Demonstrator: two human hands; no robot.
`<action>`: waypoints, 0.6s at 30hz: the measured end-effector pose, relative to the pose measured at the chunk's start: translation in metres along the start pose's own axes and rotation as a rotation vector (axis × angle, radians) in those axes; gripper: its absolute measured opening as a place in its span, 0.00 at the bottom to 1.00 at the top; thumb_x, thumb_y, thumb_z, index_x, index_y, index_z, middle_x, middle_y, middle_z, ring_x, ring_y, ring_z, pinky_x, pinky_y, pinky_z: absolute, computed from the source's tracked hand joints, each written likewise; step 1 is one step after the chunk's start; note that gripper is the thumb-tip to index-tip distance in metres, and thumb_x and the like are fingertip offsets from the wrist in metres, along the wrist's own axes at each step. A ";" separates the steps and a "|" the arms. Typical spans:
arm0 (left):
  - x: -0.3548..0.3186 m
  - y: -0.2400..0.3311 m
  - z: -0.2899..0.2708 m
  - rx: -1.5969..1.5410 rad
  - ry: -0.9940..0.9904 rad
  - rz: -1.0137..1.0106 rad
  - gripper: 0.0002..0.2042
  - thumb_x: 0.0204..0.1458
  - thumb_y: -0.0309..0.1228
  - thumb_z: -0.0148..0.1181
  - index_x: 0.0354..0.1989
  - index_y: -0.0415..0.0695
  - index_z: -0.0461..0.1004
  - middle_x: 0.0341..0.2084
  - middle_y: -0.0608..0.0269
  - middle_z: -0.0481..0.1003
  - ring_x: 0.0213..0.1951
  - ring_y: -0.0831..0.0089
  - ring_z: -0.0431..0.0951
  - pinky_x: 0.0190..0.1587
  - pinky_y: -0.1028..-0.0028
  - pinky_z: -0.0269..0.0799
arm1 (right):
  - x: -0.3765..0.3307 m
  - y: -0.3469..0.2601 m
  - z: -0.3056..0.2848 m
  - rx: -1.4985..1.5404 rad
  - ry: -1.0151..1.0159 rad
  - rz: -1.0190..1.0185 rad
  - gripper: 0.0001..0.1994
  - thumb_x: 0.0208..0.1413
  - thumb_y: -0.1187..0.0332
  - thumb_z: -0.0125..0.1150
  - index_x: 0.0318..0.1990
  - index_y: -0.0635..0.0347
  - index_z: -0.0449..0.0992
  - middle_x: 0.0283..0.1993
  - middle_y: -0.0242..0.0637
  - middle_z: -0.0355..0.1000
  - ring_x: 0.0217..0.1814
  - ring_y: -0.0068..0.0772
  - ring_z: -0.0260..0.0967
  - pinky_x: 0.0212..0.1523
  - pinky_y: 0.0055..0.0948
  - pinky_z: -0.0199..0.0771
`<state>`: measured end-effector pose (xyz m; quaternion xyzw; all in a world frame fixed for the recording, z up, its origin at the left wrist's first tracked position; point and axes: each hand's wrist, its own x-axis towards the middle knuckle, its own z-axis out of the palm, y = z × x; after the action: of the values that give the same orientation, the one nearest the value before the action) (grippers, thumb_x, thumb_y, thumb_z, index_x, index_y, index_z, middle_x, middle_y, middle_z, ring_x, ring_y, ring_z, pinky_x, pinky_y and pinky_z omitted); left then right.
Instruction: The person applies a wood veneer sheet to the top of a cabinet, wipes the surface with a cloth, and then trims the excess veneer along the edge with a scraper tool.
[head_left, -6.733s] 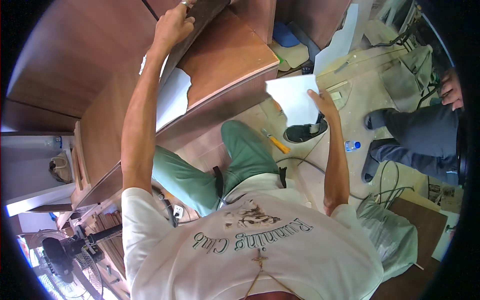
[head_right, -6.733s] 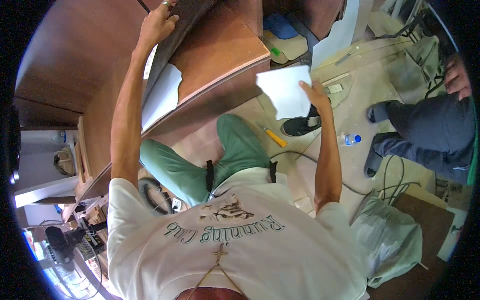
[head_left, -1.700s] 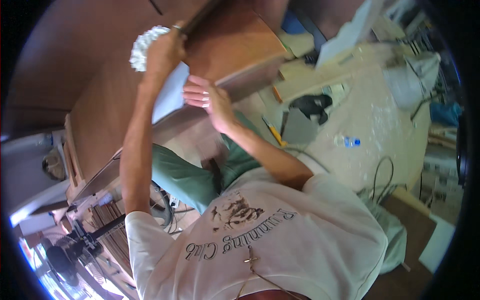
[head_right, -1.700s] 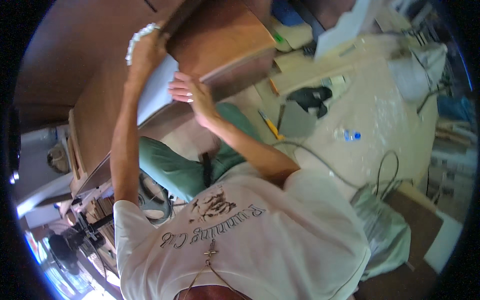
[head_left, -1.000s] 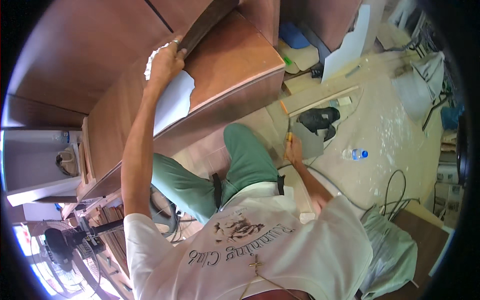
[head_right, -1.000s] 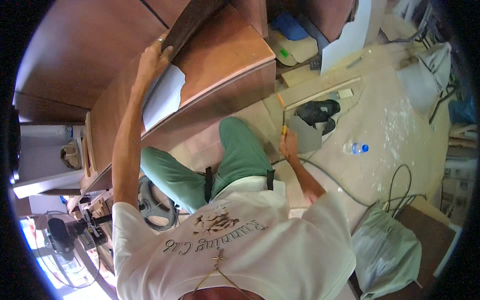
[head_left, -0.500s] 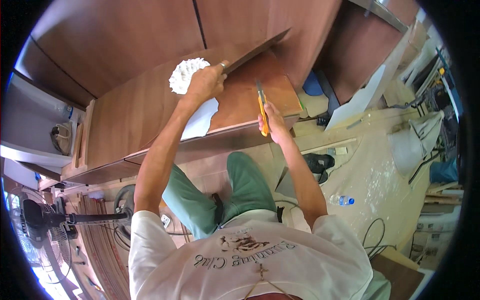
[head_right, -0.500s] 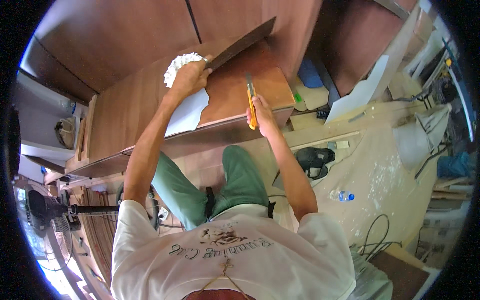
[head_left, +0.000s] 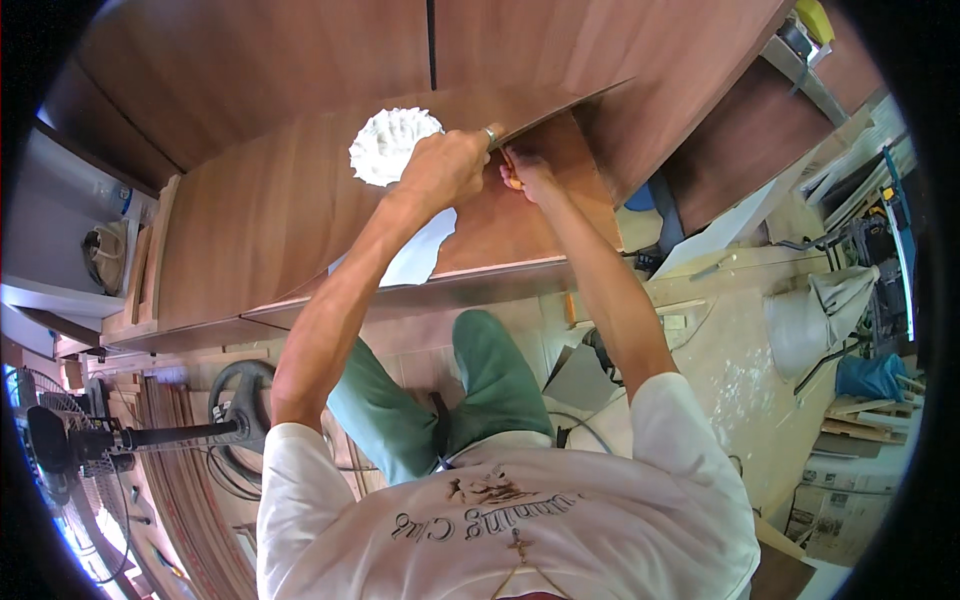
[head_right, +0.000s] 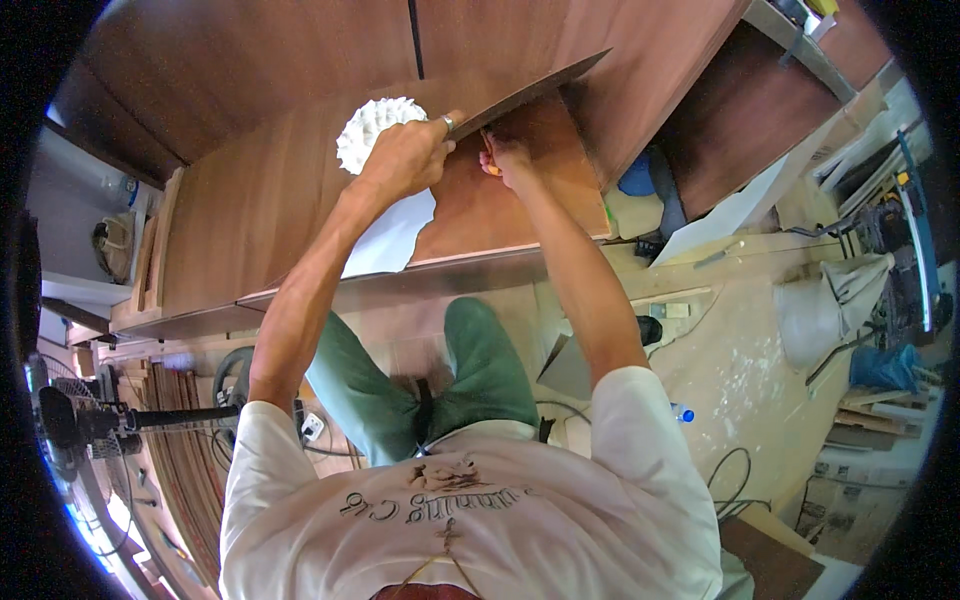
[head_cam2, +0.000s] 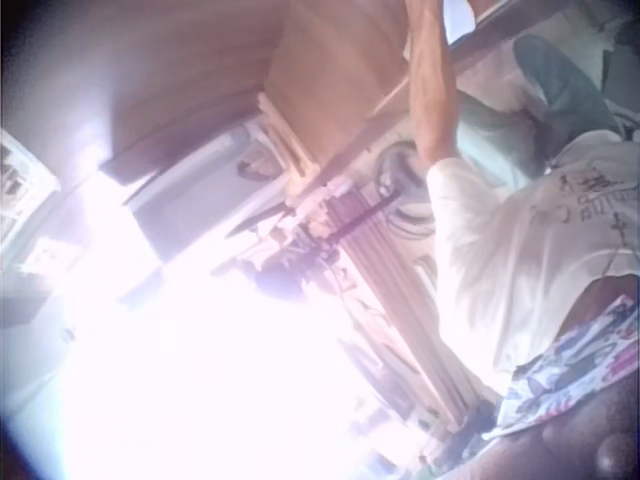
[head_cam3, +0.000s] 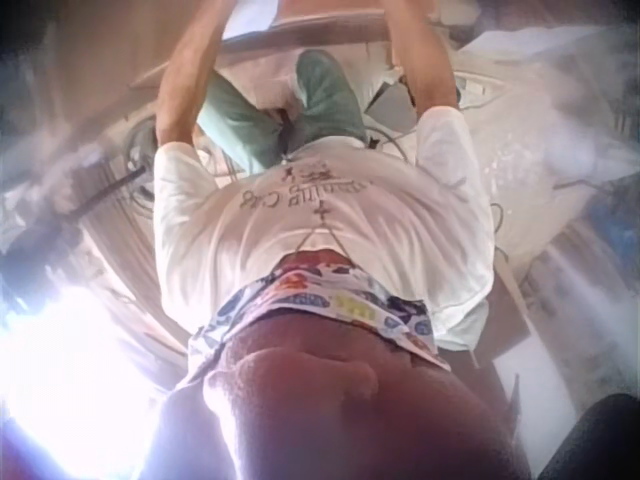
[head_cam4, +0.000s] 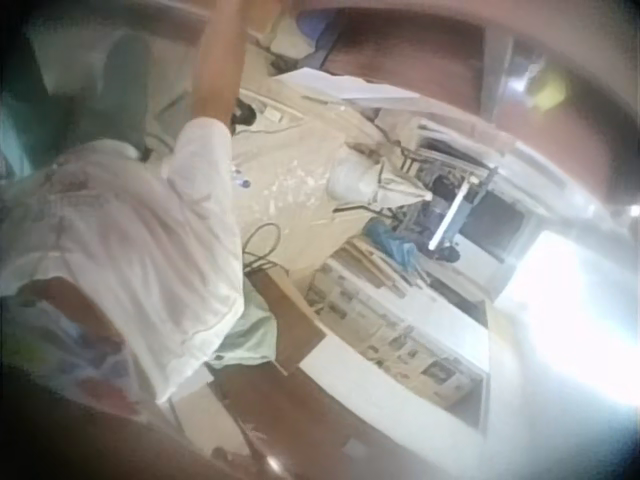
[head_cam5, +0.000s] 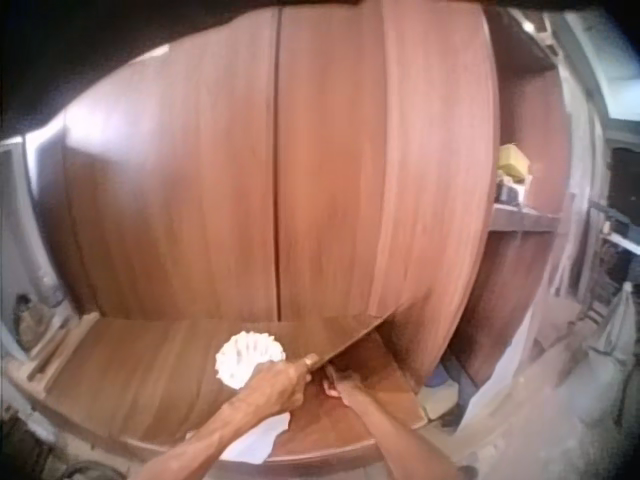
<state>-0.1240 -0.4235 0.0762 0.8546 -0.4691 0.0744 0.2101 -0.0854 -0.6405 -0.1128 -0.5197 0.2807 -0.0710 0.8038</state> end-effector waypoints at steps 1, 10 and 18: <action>0.002 0.003 -0.002 0.000 -0.011 0.009 0.15 0.53 0.28 0.55 0.51 0.47 0.70 0.24 0.43 0.76 0.31 0.44 0.77 0.32 0.52 0.70 | 0.013 -0.002 0.001 0.049 -0.018 -0.049 0.08 0.65 0.64 0.51 0.39 0.58 0.69 0.27 0.35 0.67 0.22 0.31 0.67 0.21 0.31 0.75; 0.008 0.011 -0.007 -0.073 0.027 0.030 0.18 0.52 0.28 0.55 0.53 0.48 0.70 0.24 0.42 0.76 0.32 0.44 0.77 0.34 0.52 0.70 | 0.030 0.008 0.006 -0.218 -0.065 -0.384 0.11 0.63 0.65 0.52 0.35 0.64 0.71 0.24 0.39 0.68 0.20 0.31 0.66 0.19 0.29 0.73; -0.001 -0.007 0.003 -0.047 0.016 0.011 0.18 0.51 0.28 0.57 0.53 0.46 0.70 0.23 0.41 0.75 0.30 0.44 0.76 0.32 0.52 0.69 | -0.061 0.024 0.025 -0.225 -0.144 -0.235 0.07 0.61 0.69 0.56 0.38 0.64 0.70 0.24 0.37 0.67 0.18 0.27 0.64 0.15 0.27 0.66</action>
<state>-0.1187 -0.4211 0.0711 0.8461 -0.4738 0.0715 0.2335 -0.1279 -0.5849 -0.1034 -0.6394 0.1661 -0.0952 0.7446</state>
